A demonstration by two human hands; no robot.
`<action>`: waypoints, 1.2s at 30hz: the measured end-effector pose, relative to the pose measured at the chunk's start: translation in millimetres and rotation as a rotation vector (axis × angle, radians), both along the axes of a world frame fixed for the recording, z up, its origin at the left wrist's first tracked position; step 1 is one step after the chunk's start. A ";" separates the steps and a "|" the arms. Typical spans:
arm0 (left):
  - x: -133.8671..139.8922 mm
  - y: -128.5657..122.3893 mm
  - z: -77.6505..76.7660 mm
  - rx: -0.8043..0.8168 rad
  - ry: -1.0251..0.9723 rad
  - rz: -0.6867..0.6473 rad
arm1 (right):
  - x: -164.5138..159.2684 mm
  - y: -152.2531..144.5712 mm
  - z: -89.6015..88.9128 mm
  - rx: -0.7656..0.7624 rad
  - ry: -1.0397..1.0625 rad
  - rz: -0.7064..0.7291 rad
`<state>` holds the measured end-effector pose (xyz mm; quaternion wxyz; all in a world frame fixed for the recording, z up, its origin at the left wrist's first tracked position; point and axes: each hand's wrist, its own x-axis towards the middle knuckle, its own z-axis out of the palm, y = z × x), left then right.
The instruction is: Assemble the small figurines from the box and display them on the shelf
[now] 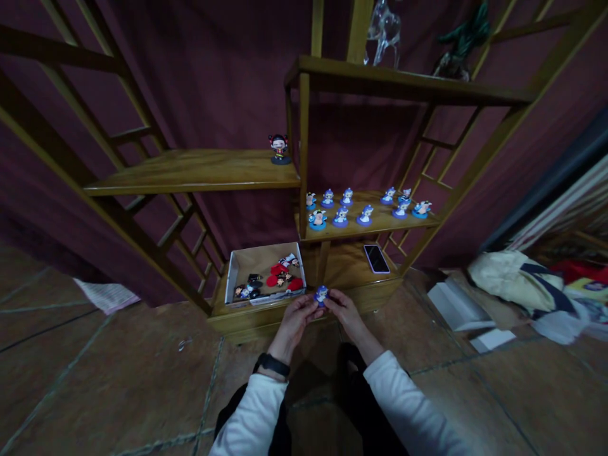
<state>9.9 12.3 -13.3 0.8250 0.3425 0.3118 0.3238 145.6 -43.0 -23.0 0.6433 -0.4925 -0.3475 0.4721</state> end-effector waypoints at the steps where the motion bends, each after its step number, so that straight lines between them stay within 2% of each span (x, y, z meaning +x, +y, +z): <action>1: -0.3 -2.3 0.6 0.011 0.009 0.012 | -0.5 -1.0 0.3 0.027 -0.027 -0.005; 6: -5.3 -17.2 7.2 0.081 0.041 0.065 | -5.5 -9.9 -0.5 0.064 -0.066 0.013; 11: -9.8 -36.5 9.4 0.150 0.109 0.097 | -12.0 -30.0 6.3 0.017 0.059 0.064; 16: -11.8 -51.6 -0.3 0.016 0.031 0.108 | -11.2 -50.1 11.0 -0.061 0.148 0.093; 20: -11.7 -56.4 1.4 -0.074 0.013 0.079 | -7.1 -62.1 11.7 -0.084 0.158 0.069; 25: -11.9 -67.8 8.9 -0.092 0.004 0.038 | -4.5 -75.1 11.1 -0.067 0.132 0.072; 30: -9.0 -81.9 0.7 -0.134 -0.065 0.104 | -5.8 -76.4 3.4 -0.043 0.013 -0.004; 36: -0.2 -84.3 -4.6 -0.121 -0.011 0.113 | -2.3 -73.8 0.2 -0.006 -0.068 -0.007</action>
